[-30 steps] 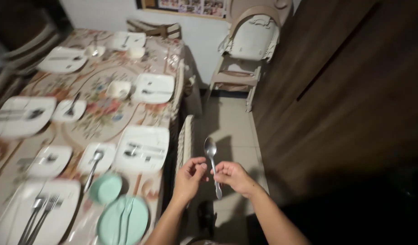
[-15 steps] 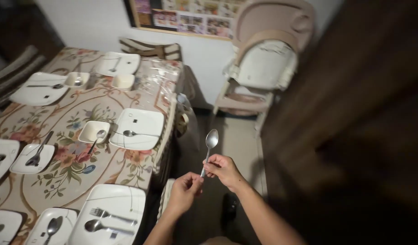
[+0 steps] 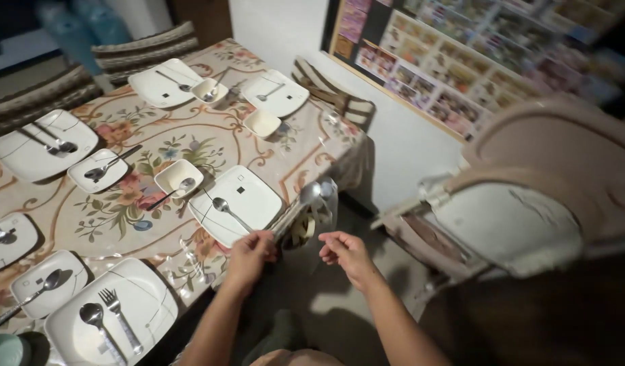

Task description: Set the table by placing plates, cutlery, and mugs.

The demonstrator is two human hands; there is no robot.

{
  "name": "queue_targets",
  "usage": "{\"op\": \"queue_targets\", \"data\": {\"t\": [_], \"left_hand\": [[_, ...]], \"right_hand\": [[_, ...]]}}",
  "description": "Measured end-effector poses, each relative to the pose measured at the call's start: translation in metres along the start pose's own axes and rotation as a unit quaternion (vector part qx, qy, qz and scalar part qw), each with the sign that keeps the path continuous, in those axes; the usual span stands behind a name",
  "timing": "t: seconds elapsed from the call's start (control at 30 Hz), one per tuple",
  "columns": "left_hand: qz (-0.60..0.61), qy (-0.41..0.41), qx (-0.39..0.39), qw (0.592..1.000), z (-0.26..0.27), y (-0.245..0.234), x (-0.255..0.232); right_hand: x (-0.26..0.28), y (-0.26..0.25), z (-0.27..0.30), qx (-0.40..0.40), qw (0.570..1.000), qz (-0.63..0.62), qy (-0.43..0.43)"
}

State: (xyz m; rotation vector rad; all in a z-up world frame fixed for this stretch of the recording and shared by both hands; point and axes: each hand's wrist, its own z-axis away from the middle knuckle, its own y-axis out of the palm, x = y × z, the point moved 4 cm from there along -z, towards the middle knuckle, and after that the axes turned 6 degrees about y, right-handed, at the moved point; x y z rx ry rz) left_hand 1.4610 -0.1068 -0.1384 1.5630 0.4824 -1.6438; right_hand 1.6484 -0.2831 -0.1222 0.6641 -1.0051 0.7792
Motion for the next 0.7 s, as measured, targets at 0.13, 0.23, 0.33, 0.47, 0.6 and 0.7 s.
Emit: {"op": "queue_targets", "data": {"t": [0.13, 0.23, 0.33, 0.47, 0.6, 0.7], "left_hand": [[-0.021, 0.003, -0.1, 0.995, -0.065, -0.03, -0.019], [-0.029, -0.01, -0.126, 0.992, -0.136, -0.05, -0.019], [0.009, -0.015, -0.134, 0.991, -0.209, -0.067, -0.015], [0.04, -0.06, -0.147, 0.987, -0.302, -0.091, 0.006], [0.015, -0.093, -0.151, 0.984, -0.365, -0.1, 0.019], [-0.006, -0.112, -0.16, 0.981, -0.397, -0.1, 0.023]], "right_hand": [[0.007, -0.007, -0.057, 0.063, 0.997, 0.018, 0.036], [0.018, -0.02, -0.105, 0.07, 0.996, -0.008, 0.054], [0.033, -0.037, -0.151, 0.07, 0.996, -0.025, 0.052], [0.071, -0.044, -0.203, 0.052, 0.997, -0.013, 0.055], [0.097, -0.051, -0.235, 0.045, 0.998, -0.019, 0.041], [0.101, -0.056, -0.252, 0.039, 0.997, -0.025, 0.059]]}}
